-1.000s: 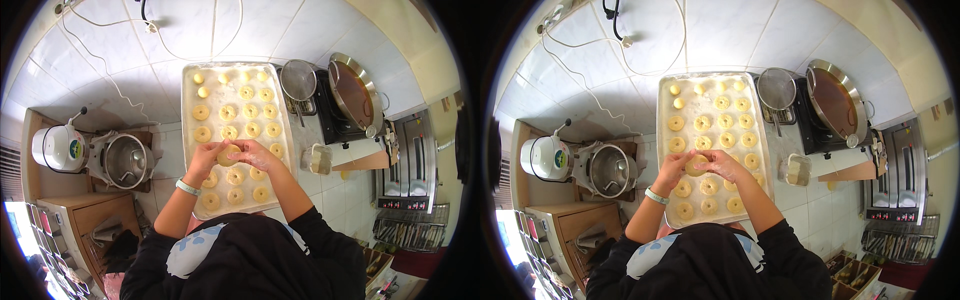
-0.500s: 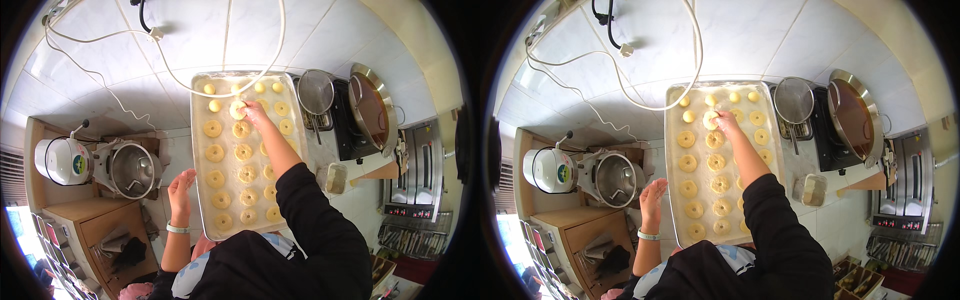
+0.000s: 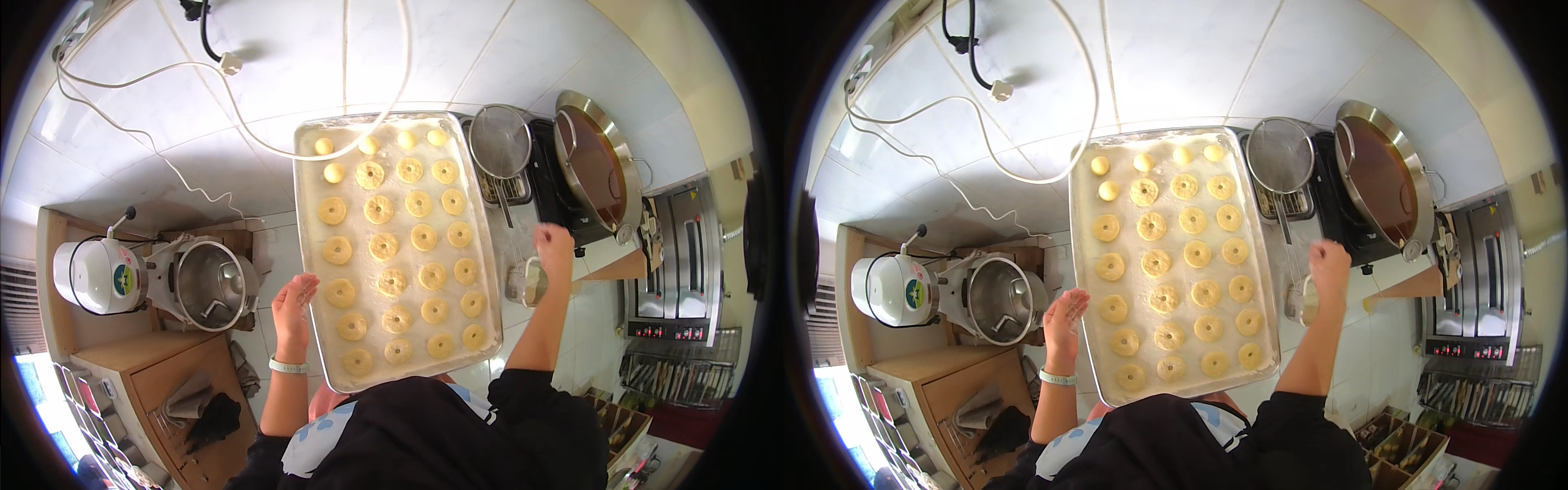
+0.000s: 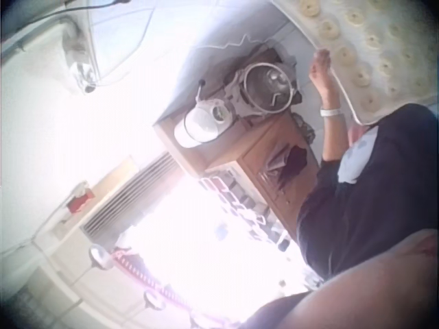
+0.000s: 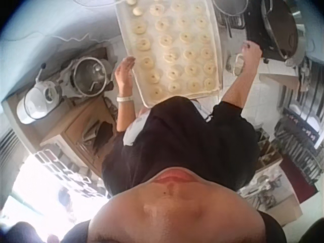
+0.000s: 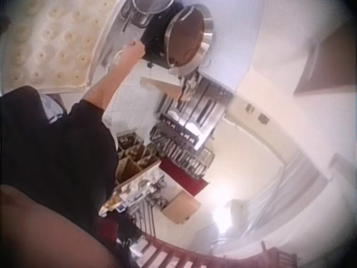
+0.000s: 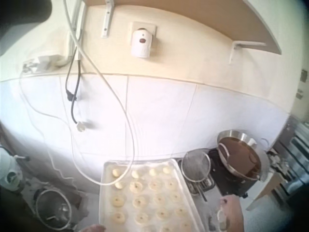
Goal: The person shapes dough pieces into rings on a large baking tray by hand, occasionally dipping their fingers into a small container of flour.
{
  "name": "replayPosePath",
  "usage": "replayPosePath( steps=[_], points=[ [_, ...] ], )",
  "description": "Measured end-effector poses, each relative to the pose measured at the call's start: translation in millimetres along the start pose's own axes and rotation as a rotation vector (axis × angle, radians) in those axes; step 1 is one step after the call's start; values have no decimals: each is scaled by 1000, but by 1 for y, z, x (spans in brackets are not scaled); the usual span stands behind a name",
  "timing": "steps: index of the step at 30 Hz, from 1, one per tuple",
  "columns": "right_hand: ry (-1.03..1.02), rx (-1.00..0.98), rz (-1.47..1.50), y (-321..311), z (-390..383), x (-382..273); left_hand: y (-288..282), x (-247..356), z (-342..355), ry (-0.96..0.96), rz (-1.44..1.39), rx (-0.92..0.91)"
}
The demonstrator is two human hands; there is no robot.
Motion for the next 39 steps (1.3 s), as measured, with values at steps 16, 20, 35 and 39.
replayPosePath(
  steps=[16, 20, 35, 39],
  points=[
    [-130, -70, -201, 7, -30, 66, 98, -65, -10, -301, -213, -186],
    [-490, -355, 308, 59, -101, -74, 129, -45, -13, -580, -549, -289],
    [-952, -76, -247, 294, -50, -334, -38, 50, 57, -139, -764, -74],
    [-959, -126, -390, 303, -59, -349, -81, 39, 48, -175, -813, 44]
  ],
)
Point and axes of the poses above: each hand's wrist, its own z-axis towards the middle knuckle, its own y-axis out of the palm, x = y × z, the point moved 5 cm from there along z, towards the middle knuckle, and after that the axes turned 9 degrees about y, right-handed, at the moved point
